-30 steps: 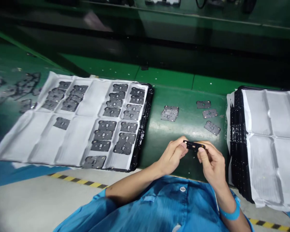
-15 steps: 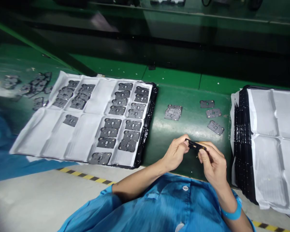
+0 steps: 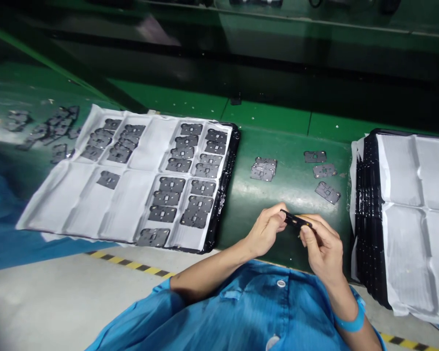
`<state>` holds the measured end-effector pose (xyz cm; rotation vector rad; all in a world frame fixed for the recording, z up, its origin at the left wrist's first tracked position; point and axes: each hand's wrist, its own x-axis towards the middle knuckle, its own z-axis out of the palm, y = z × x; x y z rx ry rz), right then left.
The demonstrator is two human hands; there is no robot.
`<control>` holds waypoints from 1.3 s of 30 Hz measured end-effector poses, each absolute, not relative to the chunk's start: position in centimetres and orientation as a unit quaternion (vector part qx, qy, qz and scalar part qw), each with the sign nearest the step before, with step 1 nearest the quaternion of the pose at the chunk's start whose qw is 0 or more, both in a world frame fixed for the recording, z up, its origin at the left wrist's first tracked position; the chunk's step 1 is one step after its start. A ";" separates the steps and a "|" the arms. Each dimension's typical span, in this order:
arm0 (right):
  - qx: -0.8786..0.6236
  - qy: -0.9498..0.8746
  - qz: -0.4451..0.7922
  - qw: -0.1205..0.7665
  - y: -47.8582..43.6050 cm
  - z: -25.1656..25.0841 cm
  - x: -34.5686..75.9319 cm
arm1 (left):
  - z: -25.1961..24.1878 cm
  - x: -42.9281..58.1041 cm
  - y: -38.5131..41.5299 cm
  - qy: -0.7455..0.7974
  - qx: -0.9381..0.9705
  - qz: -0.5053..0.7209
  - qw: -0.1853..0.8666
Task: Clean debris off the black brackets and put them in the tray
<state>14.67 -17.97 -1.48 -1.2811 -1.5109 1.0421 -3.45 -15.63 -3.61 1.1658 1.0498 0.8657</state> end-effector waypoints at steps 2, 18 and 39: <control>-0.514 -0.613 0.414 0.436 -18.0 -1.6 14.7 | -3.7 -3.4 -15.6 0.457 0.506 0.382 0.624; -0.515 -0.600 0.428 0.438 -18.1 -1.9 14.4 | -3.2 -3.6 -15.7 0.467 0.532 0.386 0.592; -0.555 -0.520 0.437 0.480 -18.2 -1.4 13.9 | -2.0 -3.3 -14.6 0.451 0.488 0.446 0.600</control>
